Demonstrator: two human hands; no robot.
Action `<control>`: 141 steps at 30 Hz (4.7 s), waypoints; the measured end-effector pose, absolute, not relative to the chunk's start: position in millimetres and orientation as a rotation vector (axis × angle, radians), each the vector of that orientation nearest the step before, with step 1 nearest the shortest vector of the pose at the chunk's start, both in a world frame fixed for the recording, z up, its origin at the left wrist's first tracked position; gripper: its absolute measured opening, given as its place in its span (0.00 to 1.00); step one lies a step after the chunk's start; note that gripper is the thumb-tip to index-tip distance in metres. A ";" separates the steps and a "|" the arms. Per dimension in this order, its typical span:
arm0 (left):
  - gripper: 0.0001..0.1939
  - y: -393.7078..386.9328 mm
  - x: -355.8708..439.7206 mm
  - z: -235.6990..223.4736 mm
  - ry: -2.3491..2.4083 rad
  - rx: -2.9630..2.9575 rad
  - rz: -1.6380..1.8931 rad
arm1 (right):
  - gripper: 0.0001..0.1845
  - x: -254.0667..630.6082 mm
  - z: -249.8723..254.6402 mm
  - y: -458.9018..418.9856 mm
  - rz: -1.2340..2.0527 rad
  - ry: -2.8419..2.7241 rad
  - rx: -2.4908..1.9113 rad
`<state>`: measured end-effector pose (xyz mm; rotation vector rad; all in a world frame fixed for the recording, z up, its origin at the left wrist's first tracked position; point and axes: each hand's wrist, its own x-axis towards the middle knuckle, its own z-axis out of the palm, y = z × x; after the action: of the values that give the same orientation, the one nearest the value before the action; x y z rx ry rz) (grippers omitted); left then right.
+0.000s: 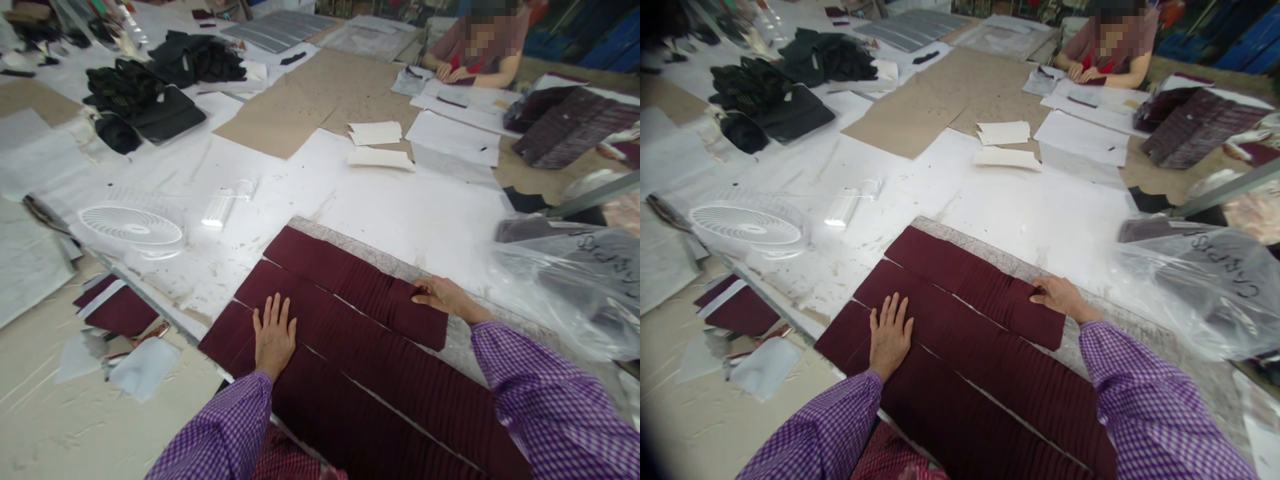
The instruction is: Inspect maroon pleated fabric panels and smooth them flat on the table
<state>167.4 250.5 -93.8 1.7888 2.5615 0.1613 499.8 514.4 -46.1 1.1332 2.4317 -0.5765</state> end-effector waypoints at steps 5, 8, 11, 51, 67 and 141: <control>0.26 250.1 167.3 -94.8 2.565 1.786 0.155 | 0.14 507.6 -50.4 516.2 -0.714 2.400 1.194; 0.26 250.1 167.3 -94.9 2.566 1.785 0.153 | 0.12 508.5 -53.2 517.0 -0.771 2.376 1.211; 0.26 250.2 167.5 -94.4 2.565 1.788 0.153 | 0.12 506.9 -53.6 519.3 -0.789 2.350 1.220; 0.26 249.8 168.4 -93.9 2.552 1.772 0.190 | 0.12 489.2 -47.4 524.7 -0.663 2.141 1.232; 0.26 249.5 168.4 -95.1 2.553 1.775 0.214 | 0.12 484.7 -46.2 525.4 -0.699 2.086 1.242; 0.26 249.9 167.8 -95.9 2.557 1.791 0.178 | 0.11 485.7 -49.9 494.2 -0.276 2.253 1.388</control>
<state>167.8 249.9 -95.9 1.7907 2.5567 0.1778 485.7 494.2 -49.9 1.3885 2.2535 -0.2765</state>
